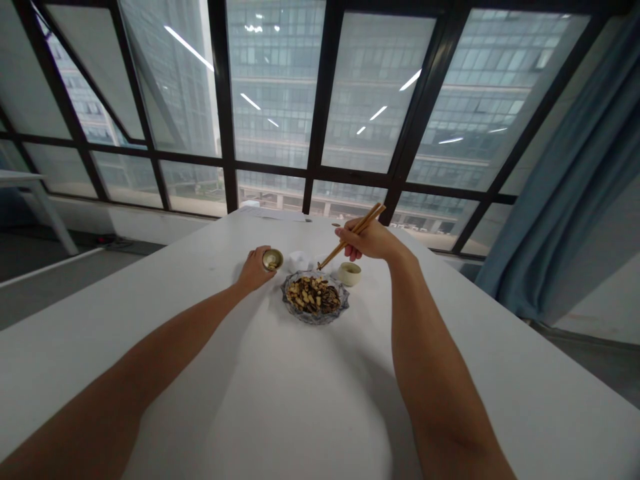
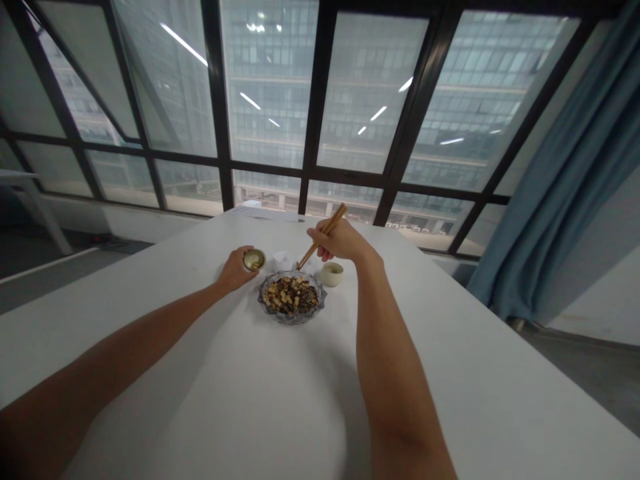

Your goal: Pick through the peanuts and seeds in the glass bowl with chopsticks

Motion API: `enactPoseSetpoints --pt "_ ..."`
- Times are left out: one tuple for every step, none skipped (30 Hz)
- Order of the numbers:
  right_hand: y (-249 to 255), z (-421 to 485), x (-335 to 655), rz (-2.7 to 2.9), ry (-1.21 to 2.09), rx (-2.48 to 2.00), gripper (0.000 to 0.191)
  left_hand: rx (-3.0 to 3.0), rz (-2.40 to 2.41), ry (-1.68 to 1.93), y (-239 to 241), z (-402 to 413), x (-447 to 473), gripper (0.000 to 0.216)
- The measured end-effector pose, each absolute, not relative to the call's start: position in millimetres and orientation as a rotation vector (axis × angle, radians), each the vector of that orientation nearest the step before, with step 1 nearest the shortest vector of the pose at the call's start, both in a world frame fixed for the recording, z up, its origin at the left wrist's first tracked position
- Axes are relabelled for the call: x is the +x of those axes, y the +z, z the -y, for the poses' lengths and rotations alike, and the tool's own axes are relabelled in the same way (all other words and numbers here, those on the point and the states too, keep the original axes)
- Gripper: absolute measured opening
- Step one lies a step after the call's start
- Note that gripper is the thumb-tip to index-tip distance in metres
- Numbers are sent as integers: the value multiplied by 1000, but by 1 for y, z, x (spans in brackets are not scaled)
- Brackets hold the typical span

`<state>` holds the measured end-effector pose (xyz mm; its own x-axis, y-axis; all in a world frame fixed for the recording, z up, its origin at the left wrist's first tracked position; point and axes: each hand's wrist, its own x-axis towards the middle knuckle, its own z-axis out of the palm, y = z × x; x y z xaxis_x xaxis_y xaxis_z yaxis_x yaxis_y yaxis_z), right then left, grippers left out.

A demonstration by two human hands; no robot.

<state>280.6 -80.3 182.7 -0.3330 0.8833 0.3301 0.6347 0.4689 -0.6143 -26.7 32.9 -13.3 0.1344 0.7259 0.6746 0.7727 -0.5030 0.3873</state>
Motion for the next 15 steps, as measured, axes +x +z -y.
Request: enactPoseSetpoints --pt "183 81 281 2086 507 -1256 38 -2328 1528 -1327 -13 -33 -27 70" --pt "183 81 281 2090 509 -1258 38 -2330 1521 -1327 -13 -32 -27 70" --pt "183 81 281 2095 511 -1262 38 -2328 1516 -1329 -13 -32 -27 70" --pt "184 81 281 2100 511 -1267 38 -2326 1511 -1331 -13 -32 -27 69" --pt "184 81 281 2103 513 -1272 39 -2323 1507 -1334 -12 -32 -27 69" --pt "184 81 281 2106 516 -1275 39 -2320 1503 -1336 -12 -31 -26 68" --pt "184 81 281 2106 521 -1277 39 -2317 1500 -1337 -12 -31 -26 68" --pt "184 81 281 2105 526 -1278 38 -2314 1495 -1336 -12 -30 -26 67" --pt "184 81 281 2102 531 -1278 38 -2311 1489 -1336 -12 -30 -26 67" --pt "184 81 281 2102 533 -1279 38 -2310 1480 -1335 -12 -30 -26 68" --pt "184 81 281 2104 532 -1279 38 -2307 1469 -1337 -12 -30 -27 68" --pt "184 82 281 2108 529 -1276 38 -2304 1455 -1341 -12 -30 -27 68" --pt "184 82 280 2112 527 -1273 39 -2301 1437 -1347 -13 -31 -27 69" --pt "184 82 280 2115 529 -1268 39 -2297 1419 -1354 -14 -32 -27 69" --pt "184 83 280 2113 533 -1266 39 -2290 1402 -1362 -15 -33 -28 69"
